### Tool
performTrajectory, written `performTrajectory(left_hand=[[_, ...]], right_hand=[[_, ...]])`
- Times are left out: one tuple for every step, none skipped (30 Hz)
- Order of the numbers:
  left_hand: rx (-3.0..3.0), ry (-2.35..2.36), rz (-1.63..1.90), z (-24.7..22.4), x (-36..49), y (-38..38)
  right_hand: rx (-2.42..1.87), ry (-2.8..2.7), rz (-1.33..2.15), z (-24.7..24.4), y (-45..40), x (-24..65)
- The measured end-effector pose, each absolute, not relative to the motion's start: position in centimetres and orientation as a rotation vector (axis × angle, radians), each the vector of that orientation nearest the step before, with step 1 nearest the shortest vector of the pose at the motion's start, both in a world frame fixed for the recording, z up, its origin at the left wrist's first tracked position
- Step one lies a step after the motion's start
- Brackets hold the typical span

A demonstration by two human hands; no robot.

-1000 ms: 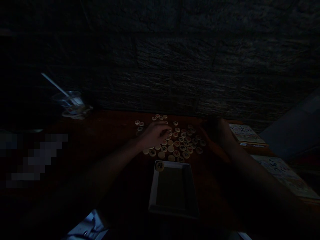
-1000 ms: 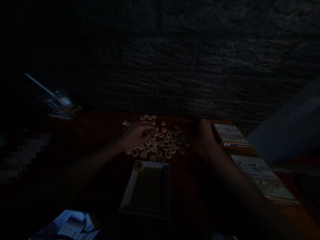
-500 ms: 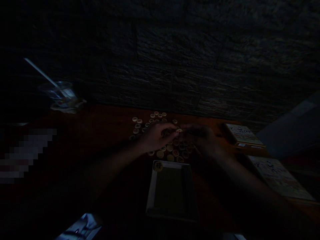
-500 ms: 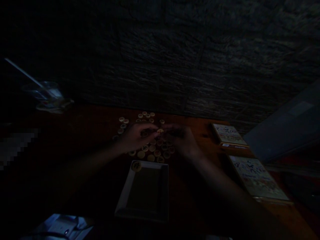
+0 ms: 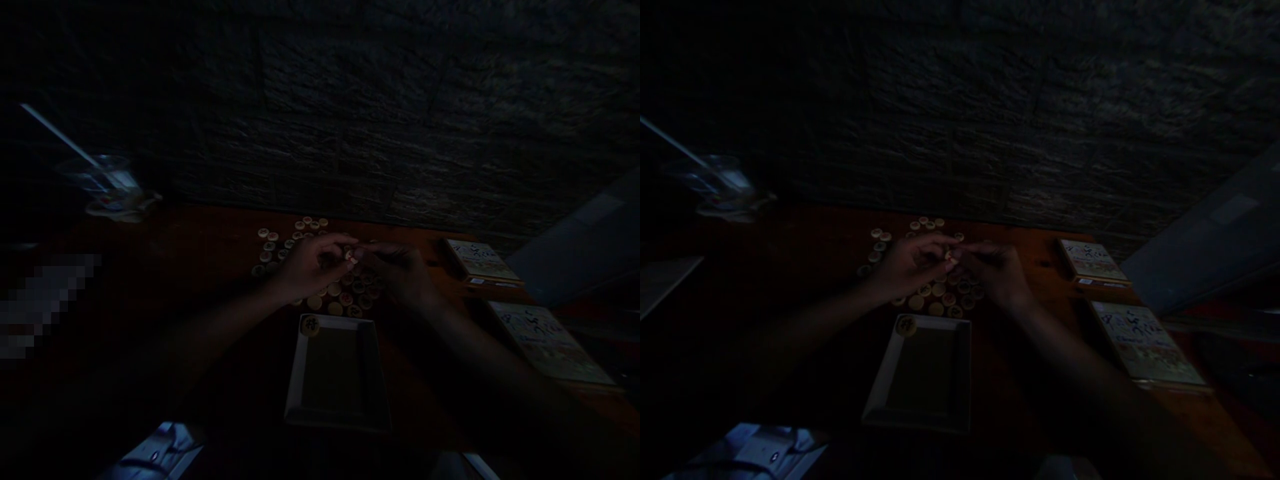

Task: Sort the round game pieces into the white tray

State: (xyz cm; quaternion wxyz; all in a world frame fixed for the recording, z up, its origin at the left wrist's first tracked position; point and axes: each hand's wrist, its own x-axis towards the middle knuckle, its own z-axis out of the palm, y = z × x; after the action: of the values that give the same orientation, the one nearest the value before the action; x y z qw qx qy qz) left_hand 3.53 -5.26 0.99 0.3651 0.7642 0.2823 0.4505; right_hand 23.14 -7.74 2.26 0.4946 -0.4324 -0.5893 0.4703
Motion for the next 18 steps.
performTrajectory(left_hand=[[1.958,0.727,1.149,0.9,3.5,-5.3],[1.95,0.738,1.145,0.9,3.5,-5.3],[1.945,0.752,1.139,0.8,3.6,-5.3],[1.944,0.769,1.137,0.7,3.6,-5.2],[1.945,0.783,1.135,0.7,3.6,-5.2],[1.943,0.792,1.142,0.6,3.7,-5.2],[1.937,0.8,1.155,0.6,3.7,-5.2],[1.927,0.809,1.168,0.7,3.7,-5.2],[1.914,0.814,1.178,0.7,3.8,-5.2],[1.895,0.813,1.182,0.8,3.8,-5.3],[1.867,0.807,1.184,1.0,3.8,-5.3],[1.828,0.799,1.183,1.1,3.8,-5.3],[1.778,0.79,1.181,1.3,3.8,-5.4],[1.722,0.783,1.181,1.4,3.8,-5.4],[1.661,0.781,1.178,1.5,3.9,-5.4],[1.601,0.782,1.172,1.6,3.9,-5.4],[1.546,0.784,1.166,1.7,3.9,-5.5],[1.495,0.784,1.158,1.7,4.0,-5.5]], right_hand=[[-1.043,-1.429,1.137,2.2,-7.7,23.2],[-1.041,-1.423,1.149,2.1,-7.7,23.2],[-1.039,-1.404,1.167,2.0,-7.7,23.3],[-1.037,-1.382,1.188,1.9,-7.7,23.3],[-1.036,-1.362,1.206,1.9,-7.7,23.3],[-1.038,-1.346,1.217,1.8,-7.7,23.3],[-1.042,-1.335,1.216,1.8,-7.7,23.3],[-1.045,-1.33,1.207,1.8,-7.7,23.3],[-1.048,-1.329,1.194,1.9,-7.7,23.3],[-1.051,-1.33,1.177,1.9,-7.7,23.2],[-1.056,-1.332,1.153,2.0,-7.7,23.2],[-1.059,-1.338,1.132,2.1,-7.8,23.1],[-1.057,-1.347,1.119,2.2,-7.8,23.1],[-1.053,-1.357,1.117,2.3,-7.9,23.1],[-1.046,-1.364,1.119,2.3,-8.0,23.1],[-1.039,-1.372,1.126,2.3,-8.0,23.1],[-1.026,-1.38,1.138,2.3,-8.0,23.1],[-1.011,-1.387,1.149,2.3,-8.0,23.1]])
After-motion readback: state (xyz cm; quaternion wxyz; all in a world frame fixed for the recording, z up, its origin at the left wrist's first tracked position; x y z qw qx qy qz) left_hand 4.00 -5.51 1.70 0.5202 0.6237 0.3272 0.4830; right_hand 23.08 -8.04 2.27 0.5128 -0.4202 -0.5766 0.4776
